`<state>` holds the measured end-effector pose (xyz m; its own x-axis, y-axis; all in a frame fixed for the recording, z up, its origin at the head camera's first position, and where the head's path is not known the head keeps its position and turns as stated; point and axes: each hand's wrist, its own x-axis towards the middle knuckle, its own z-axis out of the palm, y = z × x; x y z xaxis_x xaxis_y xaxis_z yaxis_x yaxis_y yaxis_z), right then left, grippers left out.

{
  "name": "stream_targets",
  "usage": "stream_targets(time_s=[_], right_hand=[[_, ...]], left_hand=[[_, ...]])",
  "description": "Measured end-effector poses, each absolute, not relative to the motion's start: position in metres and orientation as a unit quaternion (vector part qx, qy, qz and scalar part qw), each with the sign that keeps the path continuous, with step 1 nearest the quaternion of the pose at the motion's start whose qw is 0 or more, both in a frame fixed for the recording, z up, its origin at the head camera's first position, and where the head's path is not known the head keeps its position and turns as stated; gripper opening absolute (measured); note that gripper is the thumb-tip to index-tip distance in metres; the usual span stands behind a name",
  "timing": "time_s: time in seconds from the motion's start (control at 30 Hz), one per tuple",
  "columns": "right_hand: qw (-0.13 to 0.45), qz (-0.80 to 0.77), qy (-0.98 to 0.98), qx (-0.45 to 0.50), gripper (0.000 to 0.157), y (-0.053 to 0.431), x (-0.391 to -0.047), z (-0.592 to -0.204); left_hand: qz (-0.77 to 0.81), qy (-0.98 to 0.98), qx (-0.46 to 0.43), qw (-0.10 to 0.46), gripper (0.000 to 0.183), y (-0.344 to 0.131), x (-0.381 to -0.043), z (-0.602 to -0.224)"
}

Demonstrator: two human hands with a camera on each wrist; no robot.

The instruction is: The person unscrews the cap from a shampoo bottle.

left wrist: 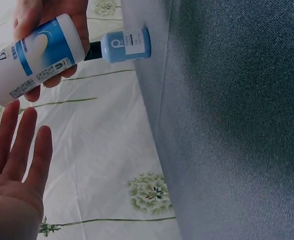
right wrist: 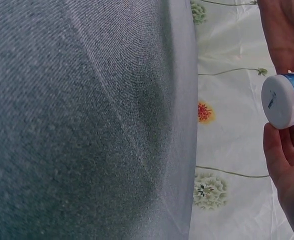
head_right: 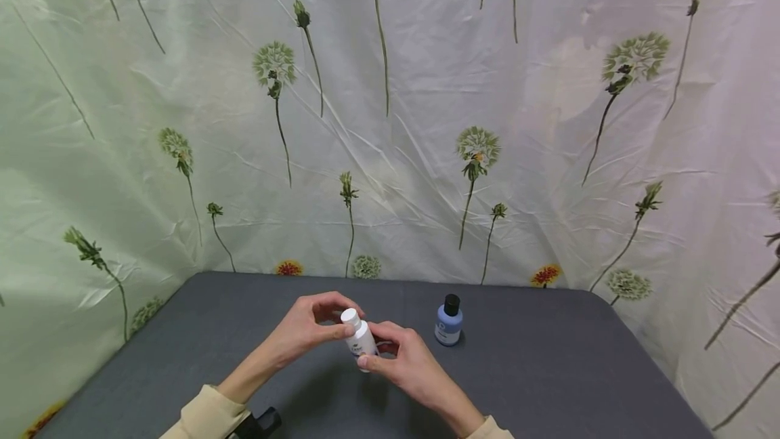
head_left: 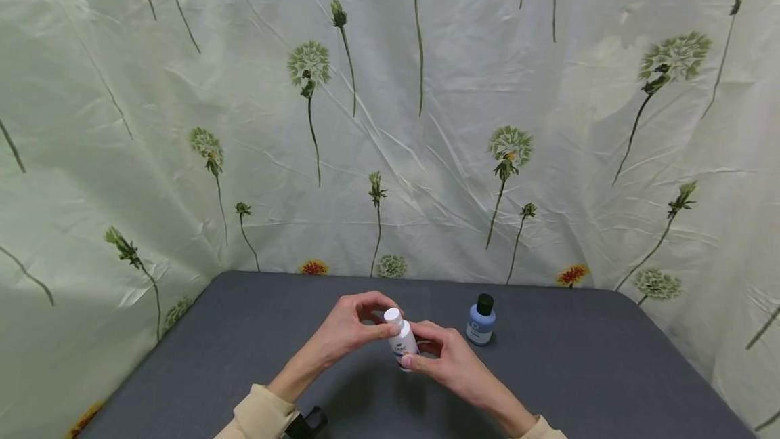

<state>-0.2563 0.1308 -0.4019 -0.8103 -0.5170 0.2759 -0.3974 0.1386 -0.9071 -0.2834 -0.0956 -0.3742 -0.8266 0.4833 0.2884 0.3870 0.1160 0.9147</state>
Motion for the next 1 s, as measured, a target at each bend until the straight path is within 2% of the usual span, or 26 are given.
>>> stream_targets(time_s=[0.3, 0.4, 0.73, 1.0], right_hand=[[0.066, -0.593, 0.738, -0.316, 0.038, 0.1345, -0.2556, -0.4052], [0.066, -0.596, 0.734, -0.318, 0.038, 0.1351, -0.2559, -0.4051], [0.064, -0.605, 0.736, -0.297, 0.043, 0.1344, -0.2561, -0.403], [0.04, -0.6, 0.746, -0.286, 0.045, 0.1319, -0.2568, -0.4044]], left_hand=[[0.598, 0.697, 0.377, 0.121, 0.033, -0.1003, -0.2846, -0.3685], [0.598, 0.688, 0.389, 0.133, 0.032, -0.1003, -0.2856, -0.3684], [0.574, 0.733, 0.359, 0.064, 0.024, -0.0966, -0.2855, -0.3712], [0.57, 0.755, 0.321, 0.035, 0.022, -0.0952, -0.2841, -0.3714]])
